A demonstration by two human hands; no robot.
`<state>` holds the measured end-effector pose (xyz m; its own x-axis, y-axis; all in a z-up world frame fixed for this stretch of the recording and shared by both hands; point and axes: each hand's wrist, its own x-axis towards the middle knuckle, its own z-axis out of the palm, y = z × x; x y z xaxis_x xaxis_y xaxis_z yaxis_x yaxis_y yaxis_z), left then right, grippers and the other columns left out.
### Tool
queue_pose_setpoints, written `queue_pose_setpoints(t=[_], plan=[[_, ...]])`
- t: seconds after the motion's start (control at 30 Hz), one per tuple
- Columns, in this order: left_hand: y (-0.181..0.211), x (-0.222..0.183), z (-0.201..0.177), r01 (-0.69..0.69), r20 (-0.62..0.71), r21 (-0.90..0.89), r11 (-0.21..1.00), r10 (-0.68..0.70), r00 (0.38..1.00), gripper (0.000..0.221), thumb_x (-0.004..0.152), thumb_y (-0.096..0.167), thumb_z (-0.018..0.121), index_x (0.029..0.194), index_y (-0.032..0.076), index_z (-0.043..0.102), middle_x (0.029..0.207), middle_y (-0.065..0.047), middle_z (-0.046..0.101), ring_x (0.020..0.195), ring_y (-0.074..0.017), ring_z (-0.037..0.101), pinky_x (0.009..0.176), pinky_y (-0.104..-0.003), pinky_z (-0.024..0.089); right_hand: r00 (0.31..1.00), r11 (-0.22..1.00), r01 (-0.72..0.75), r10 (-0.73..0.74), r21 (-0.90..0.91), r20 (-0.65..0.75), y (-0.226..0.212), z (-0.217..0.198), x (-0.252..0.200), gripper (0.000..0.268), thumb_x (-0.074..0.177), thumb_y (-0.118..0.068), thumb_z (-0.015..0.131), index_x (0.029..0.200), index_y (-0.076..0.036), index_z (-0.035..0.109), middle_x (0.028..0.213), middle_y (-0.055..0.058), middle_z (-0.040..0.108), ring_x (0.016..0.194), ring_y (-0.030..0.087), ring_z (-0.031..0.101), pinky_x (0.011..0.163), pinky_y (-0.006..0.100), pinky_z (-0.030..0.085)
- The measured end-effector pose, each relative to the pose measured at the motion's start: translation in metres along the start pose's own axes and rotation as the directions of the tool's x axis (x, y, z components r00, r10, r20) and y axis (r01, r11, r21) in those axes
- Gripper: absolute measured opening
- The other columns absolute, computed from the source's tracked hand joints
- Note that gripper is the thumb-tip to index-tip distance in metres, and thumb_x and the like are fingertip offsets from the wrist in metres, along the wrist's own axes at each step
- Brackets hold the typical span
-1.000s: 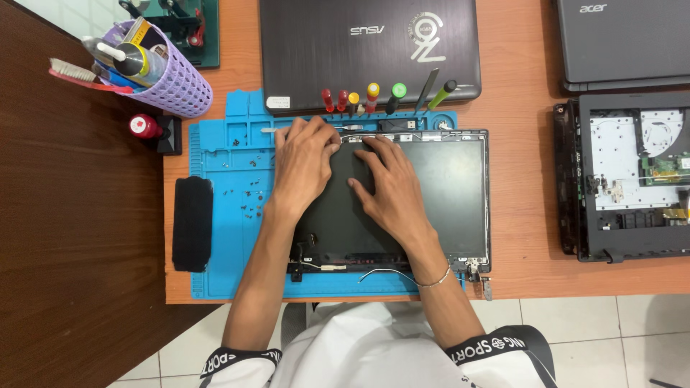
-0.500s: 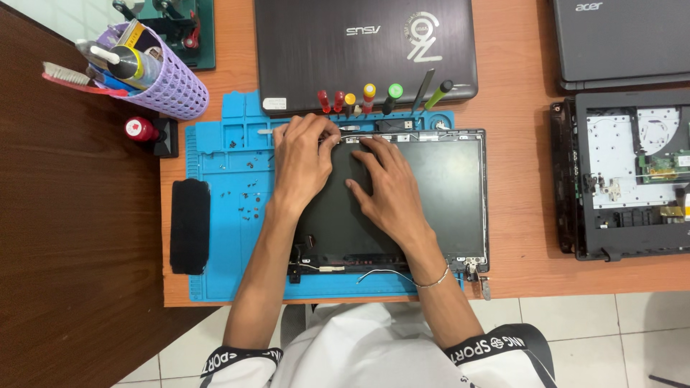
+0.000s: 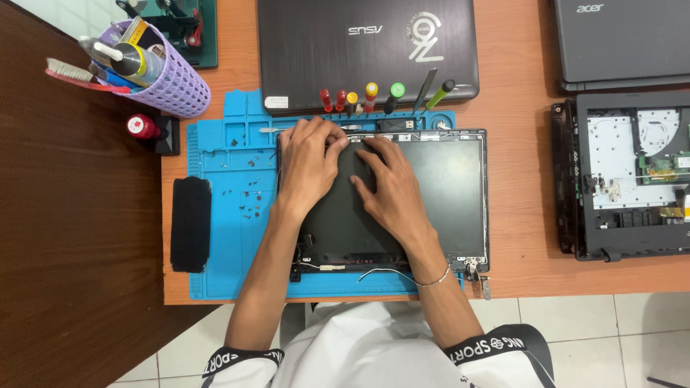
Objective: The person assembles a laptop by securing the screen assembly to the base and using a screwdriver to tighten screws into the hinges.
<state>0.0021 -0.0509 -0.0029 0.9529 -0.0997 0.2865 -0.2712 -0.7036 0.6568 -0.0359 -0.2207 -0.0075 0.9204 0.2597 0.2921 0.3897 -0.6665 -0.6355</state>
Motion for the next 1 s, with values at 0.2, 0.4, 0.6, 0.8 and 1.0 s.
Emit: queue_pose_setpoints(t=[0.2, 0.4, 0.6, 0.8, 1.0], plan=[[0.005, -0.009, -0.015, 0.096, 0.094, 0.014, 0.995, -0.097, 0.991, 0.008, 0.091, 0.016, 0.073, 0.092, 0.008, 0.073, 0.086, -0.002, 0.070, 0.093, -0.0226, 0.062, 0.092, -0.042, 0.038, 1.000, 1.000, 0.011, -0.011, -0.021, -0.008, -0.001, -0.001, 0.000, 0.045, 0.082, -0.011, 0.082, 0.122, 0.001, 0.068, 0.139, 0.017, 0.059, 0.136, 0.037, 0.052, 0.112, 0.047, 0.044], [-0.001, -0.028, -0.045, 0.134, 0.098, 0.056, 0.989, -0.139, 0.985, 0.010, 0.093, 0.017, 0.071, 0.096, 0.010, 0.076, 0.089, -0.003, 0.071, 0.095, -0.0246, 0.063, 0.093, -0.043, 0.038, 0.998, 0.996, 0.063, -0.065, -0.062, -0.017, -0.006, 0.002, 0.000, 0.044, 0.082, -0.011, 0.082, 0.123, -0.001, 0.068, 0.137, 0.016, 0.060, 0.135, 0.038, 0.051, 0.117, 0.051, 0.038], [-0.012, -0.051, -0.074, 0.215, 0.059, 0.004, 0.977, -0.215, 0.975, 0.015, 0.097, 0.016, 0.065, 0.102, 0.006, 0.075, 0.100, -0.010, 0.073, 0.098, -0.0304, 0.066, 0.089, -0.046, 0.043, 0.979, 0.987, 0.139, -0.150, 0.083, 0.142, -0.024, 0.002, -0.004, 0.041, 0.086, -0.015, 0.080, 0.124, -0.006, 0.069, 0.129, 0.011, 0.064, 0.122, 0.030, 0.058, 0.105, 0.046, 0.045], [-0.022, -0.071, -0.087, 0.357, 0.092, -0.152, 0.922, -0.347, 0.933, 0.019, 0.096, 0.014, 0.066, 0.108, 0.002, 0.074, 0.102, -0.013, 0.074, 0.091, -0.0247, 0.072, 0.082, -0.038, 0.055, 0.809, 0.952, 0.256, -0.307, 0.169, 0.501, -0.050, 0.004, -0.005, 0.043, 0.076, -0.023, 0.083, 0.117, -0.013, 0.076, 0.112, 0.004, 0.067, 0.104, 0.025, 0.058, 0.098, 0.042, 0.041], [-0.026, -0.090, -0.095, 0.368, 0.124, -0.213, 0.905, -0.348, 0.929, 0.018, 0.093, 0.012, 0.068, 0.107, 0.002, 0.074, 0.099, -0.010, 0.076, 0.092, -0.0197, 0.071, 0.082, -0.035, 0.056, 0.710, 0.898, 0.380, -0.437, 0.222, 0.552, -0.055, 0.016, -0.010, 0.024, 0.077, -0.024, 0.081, 0.099, -0.015, 0.077, 0.107, 0.003, 0.066, 0.104, 0.023, 0.057, 0.092, 0.041, 0.040]])
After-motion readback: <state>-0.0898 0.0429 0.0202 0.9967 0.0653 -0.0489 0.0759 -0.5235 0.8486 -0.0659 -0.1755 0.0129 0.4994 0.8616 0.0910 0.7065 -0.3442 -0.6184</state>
